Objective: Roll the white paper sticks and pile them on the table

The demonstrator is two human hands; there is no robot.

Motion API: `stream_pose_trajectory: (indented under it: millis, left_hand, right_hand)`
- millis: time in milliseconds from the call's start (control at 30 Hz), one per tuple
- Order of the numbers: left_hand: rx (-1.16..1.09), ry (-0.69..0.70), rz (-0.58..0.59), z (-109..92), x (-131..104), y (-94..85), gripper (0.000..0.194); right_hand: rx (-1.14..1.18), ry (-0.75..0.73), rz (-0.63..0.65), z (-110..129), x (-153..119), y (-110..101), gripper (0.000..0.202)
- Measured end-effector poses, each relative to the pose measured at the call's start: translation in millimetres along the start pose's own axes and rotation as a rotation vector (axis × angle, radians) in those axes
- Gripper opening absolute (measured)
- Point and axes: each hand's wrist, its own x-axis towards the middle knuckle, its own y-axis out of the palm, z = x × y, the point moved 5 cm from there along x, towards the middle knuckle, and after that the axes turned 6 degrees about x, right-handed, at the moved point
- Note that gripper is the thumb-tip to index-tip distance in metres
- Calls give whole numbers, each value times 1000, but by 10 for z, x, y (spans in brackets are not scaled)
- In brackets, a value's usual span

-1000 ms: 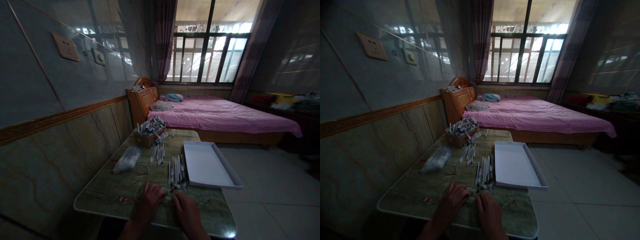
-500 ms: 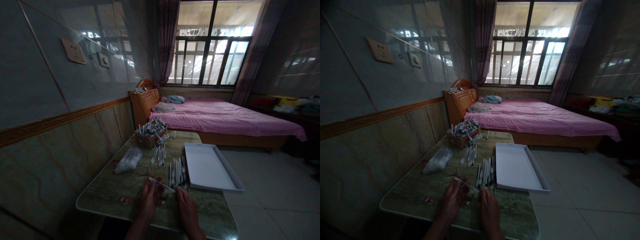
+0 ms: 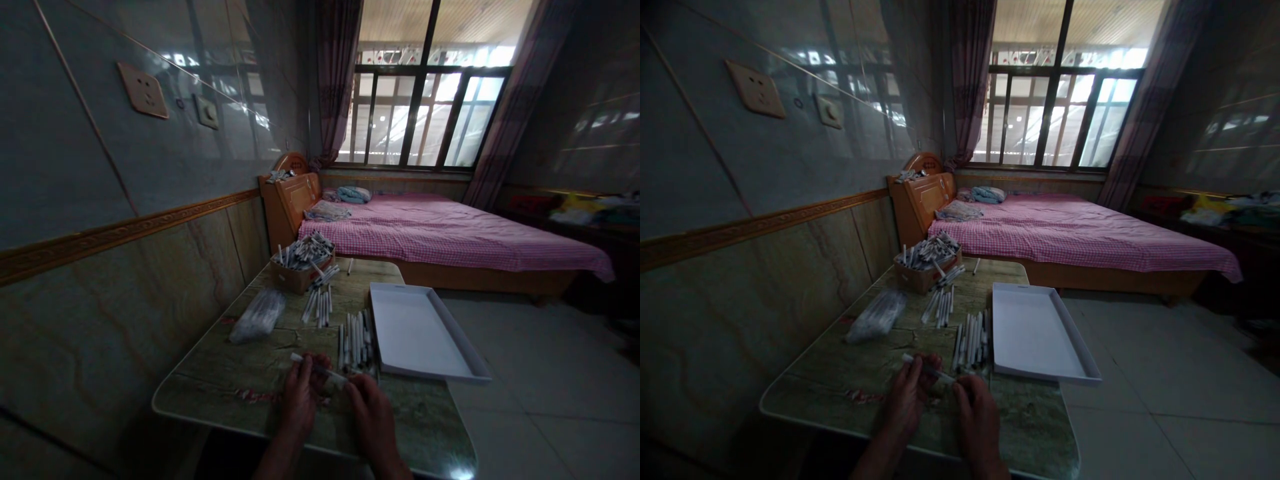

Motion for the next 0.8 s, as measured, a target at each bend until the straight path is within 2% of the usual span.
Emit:
stream_pose_trajectory:
  millis: [133,367,500,567,800]
  left_hand:
    - [1,-7,-30,-7,-4,-26,20]
    - [-48,-6,19,22,-22,-25,27]
    - [-50,7,7,23,-25,-35,24]
    - [-46,8,5,27,-20,-40,24]
    - [-44,0,18,35,-3,-41,22]
  right_hand:
    - [-46,9,-30,-25,12,-6,46]
    - [48,-8,-46,-46,-12,-30,33]
    - [-17,-23,-82,-31,-16,-30,39]
    - [-58,-21,-67,-34,-17,-14,43]
    - [-19,-18,-41,-40,-29,4,36]
